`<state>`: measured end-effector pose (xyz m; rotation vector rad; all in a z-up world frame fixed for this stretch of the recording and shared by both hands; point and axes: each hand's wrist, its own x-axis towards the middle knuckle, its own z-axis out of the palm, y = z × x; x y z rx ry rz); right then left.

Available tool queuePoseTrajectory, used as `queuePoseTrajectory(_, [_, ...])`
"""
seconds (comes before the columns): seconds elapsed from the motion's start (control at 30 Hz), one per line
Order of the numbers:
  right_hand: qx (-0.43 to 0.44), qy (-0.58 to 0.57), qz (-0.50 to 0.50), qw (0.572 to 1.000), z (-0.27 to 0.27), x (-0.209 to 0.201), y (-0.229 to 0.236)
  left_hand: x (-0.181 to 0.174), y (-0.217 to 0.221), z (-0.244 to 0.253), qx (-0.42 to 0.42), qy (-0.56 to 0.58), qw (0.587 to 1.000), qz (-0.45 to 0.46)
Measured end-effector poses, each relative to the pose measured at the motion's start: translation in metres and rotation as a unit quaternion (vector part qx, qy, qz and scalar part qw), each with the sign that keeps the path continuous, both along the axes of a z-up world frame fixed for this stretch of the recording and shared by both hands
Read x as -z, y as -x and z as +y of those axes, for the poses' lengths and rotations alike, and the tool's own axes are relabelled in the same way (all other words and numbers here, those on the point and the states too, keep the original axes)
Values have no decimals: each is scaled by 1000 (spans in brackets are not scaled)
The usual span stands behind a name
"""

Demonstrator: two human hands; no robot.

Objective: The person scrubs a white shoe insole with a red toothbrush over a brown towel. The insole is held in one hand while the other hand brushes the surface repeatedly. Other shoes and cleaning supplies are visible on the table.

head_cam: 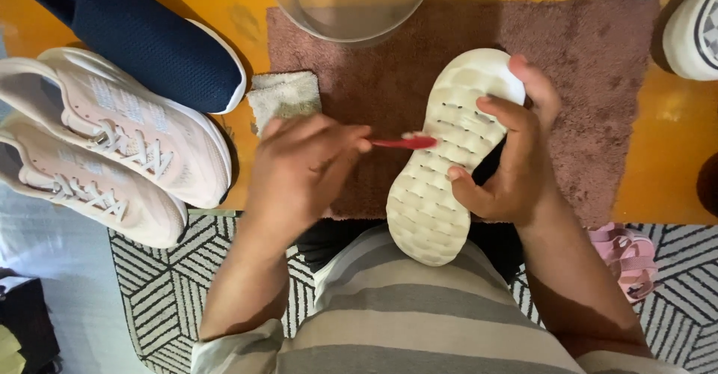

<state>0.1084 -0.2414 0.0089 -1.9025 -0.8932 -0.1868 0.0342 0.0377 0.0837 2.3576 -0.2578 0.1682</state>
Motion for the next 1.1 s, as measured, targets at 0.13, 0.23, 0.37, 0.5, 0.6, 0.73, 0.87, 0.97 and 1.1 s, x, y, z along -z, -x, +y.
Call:
queuePoseTrajectory(0.13, [17,10,11,1000,1,5,1,0,-7,-25,24,30,999,-23])
queuePoseTrajectory(0.23, [3,-16,-24,1000,2,10,-3,9,-14,-35,17,9,997,-76])
queuePoseTrajectory(0.37, [5,0,-15,1000,1,5,0,13,-13,-24,1,12,998,-64])
queuePoseTrajectory(0.5, [6,10,4,1000,2,1,1,14,-7,-5,-42,-43,998,-35])
queuePoseTrajectory(0.6, [6,8,-7,1000,1,2,0,3,-6,-10,-15,11,999,-27])
queuePoseTrajectory(0.73, [6,14,-23,1000,2,1,1,7,-9,-32,7,33,998,-51])
queuePoseTrajectory(0.87, [14,14,7,1000,0,-1,3,7,-9,-29,-1,35,999,-22])
queuePoseTrajectory(0.97, [10,17,8,1000,-2,0,3,14,-4,-11,-20,42,999,-6])
queuePoseTrajectory(1.1, [7,12,8,1000,-1,0,2,16,0,2,-31,-1,998,-45])
